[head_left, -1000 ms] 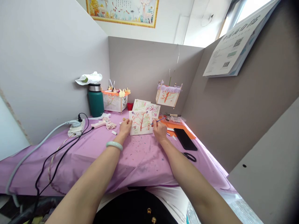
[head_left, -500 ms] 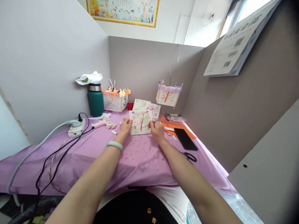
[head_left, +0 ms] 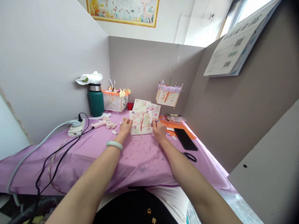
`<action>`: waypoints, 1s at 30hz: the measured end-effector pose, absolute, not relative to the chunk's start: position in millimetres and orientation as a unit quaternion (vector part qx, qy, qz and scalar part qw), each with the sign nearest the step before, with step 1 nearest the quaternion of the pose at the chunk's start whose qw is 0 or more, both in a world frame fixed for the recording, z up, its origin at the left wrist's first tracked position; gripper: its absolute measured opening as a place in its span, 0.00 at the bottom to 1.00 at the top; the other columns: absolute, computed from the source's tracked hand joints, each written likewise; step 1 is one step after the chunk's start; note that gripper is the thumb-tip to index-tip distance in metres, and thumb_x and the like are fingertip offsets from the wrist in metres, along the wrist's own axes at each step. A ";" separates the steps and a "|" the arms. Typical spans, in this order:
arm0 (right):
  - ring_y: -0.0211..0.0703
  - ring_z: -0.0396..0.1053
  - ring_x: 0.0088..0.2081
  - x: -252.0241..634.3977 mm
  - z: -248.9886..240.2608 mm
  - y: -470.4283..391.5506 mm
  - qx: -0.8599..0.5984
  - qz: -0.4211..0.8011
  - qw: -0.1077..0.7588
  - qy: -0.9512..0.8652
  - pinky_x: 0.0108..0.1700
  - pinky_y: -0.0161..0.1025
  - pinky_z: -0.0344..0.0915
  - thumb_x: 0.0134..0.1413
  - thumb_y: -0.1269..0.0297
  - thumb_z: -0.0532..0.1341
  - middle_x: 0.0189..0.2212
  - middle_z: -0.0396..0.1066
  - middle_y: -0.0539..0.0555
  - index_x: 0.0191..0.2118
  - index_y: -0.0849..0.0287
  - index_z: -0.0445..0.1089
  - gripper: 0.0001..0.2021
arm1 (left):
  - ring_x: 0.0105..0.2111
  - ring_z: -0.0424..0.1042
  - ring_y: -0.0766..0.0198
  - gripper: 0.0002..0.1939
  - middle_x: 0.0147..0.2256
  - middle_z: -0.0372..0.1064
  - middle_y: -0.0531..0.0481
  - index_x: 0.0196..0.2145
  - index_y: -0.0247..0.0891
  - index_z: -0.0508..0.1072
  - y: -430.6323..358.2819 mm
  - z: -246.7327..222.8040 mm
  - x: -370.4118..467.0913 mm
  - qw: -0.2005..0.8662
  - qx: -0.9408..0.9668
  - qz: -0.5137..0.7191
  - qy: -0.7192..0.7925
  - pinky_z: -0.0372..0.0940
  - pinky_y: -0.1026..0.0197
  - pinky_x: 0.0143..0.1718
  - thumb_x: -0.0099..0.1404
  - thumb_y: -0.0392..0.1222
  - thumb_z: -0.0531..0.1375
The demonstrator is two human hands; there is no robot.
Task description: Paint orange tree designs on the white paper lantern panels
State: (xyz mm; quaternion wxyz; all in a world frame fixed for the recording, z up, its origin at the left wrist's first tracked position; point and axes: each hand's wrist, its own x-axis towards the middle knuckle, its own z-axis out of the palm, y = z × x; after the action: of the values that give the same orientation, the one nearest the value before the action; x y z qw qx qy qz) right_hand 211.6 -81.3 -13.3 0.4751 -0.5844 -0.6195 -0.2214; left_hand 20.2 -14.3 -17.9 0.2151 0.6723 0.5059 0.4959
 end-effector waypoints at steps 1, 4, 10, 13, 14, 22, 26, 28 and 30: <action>0.39 0.67 0.29 209.9 -13.1 -82.0 -0.580 -0.214 0.476 -0.626 0.30 0.34 0.54 0.60 0.59 0.46 0.25 0.71 0.54 0.30 0.60 0.68 0.17 | 0.27 0.63 0.64 0.14 0.26 0.66 0.50 0.27 0.36 0.69 -14.4 -17.9 20.3 0.216 0.672 0.495 0.507 0.55 0.63 0.29 0.57 0.46 0.48; 0.38 0.67 0.29 204.0 -11.6 -85.0 -0.561 -0.179 0.478 -0.652 0.31 0.34 0.55 0.60 0.59 0.46 0.24 0.71 0.52 0.28 0.58 0.68 0.17 | 0.28 0.63 0.64 0.14 0.26 0.66 0.50 0.27 0.36 0.69 -14.3 -18.3 20.4 0.221 0.670 0.497 0.506 0.55 0.64 0.28 0.57 0.46 0.48; 0.36 0.69 0.28 196.6 -7.6 -92.2 -0.524 -0.098 0.497 -0.684 0.32 0.32 0.58 0.60 0.58 0.46 0.24 0.72 0.49 0.32 0.57 0.67 0.15 | 0.28 0.64 0.64 0.14 0.26 0.66 0.50 0.28 0.36 0.69 -13.2 -19.6 20.5 0.219 0.671 0.502 0.499 0.56 0.64 0.28 0.57 0.46 0.48; 0.36 0.70 0.29 194.5 -7.5 -94.2 -0.509 -0.085 0.498 -0.696 0.33 0.31 0.59 0.60 0.58 0.47 0.25 0.73 0.49 0.33 0.57 0.67 0.15 | 0.28 0.64 0.64 0.14 0.28 0.68 0.49 0.29 0.36 0.69 -13.2 -19.3 20.6 0.220 0.671 0.503 0.498 0.57 0.64 0.28 0.58 0.46 0.48; 0.36 0.70 0.29 193.8 -7.6 -94.5 -0.507 -0.084 0.497 -0.699 0.33 0.31 0.59 0.60 0.58 0.47 0.25 0.73 0.49 0.33 0.57 0.67 0.15 | 0.29 0.64 0.64 0.14 0.28 0.68 0.49 0.29 0.36 0.70 -13.2 -19.2 20.6 0.221 0.671 0.503 0.498 0.57 0.64 0.29 0.58 0.46 0.48; 0.37 0.70 0.31 192.3 -5.2 -96.2 -0.523 -0.085 0.488 -0.694 0.34 0.32 0.60 0.60 0.57 0.46 0.29 0.74 0.51 0.35 0.57 0.67 0.15 | 0.30 0.65 0.63 0.15 0.29 0.69 0.49 0.31 0.36 0.71 -12.1 -20.4 20.5 0.219 0.673 0.501 0.498 0.58 0.63 0.30 0.58 0.46 0.49; 0.37 0.70 0.31 192.3 -5.5 -95.9 -0.528 -0.094 0.479 -0.694 0.34 0.32 0.60 0.60 0.58 0.46 0.28 0.74 0.51 0.35 0.57 0.68 0.15 | 0.30 0.65 0.63 0.15 0.29 0.69 0.49 0.31 0.36 0.71 -13.1 -19.8 20.7 0.220 0.678 0.502 0.490 0.58 0.63 0.31 0.58 0.46 0.48; 0.37 0.70 0.31 192.1 -6.2 -95.3 -0.530 -0.098 0.474 -0.696 0.34 0.32 0.60 0.60 0.58 0.46 0.29 0.74 0.51 0.35 0.57 0.68 0.15 | 0.30 0.65 0.63 0.15 0.30 0.69 0.49 0.31 0.36 0.71 -14.2 -19.2 20.9 0.223 0.680 0.503 0.485 0.58 0.64 0.31 0.58 0.46 0.48; 0.37 0.70 0.31 191.9 -6.9 -94.6 -0.529 -0.101 0.471 -0.699 0.35 0.32 0.60 0.60 0.58 0.46 0.29 0.74 0.51 0.36 0.57 0.67 0.15 | 0.30 0.65 0.64 0.15 0.30 0.69 0.49 0.31 0.36 0.71 -15.2 -18.6 21.0 0.224 0.680 0.503 0.485 0.58 0.64 0.31 0.58 0.46 0.48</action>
State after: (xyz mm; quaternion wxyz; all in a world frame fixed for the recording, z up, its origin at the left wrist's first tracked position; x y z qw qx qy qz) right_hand 191.9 -94.6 -6.9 0.4706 -0.5286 -0.6991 -0.1012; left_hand 21.0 -15.2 -18.6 0.2243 0.6798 0.4847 0.5027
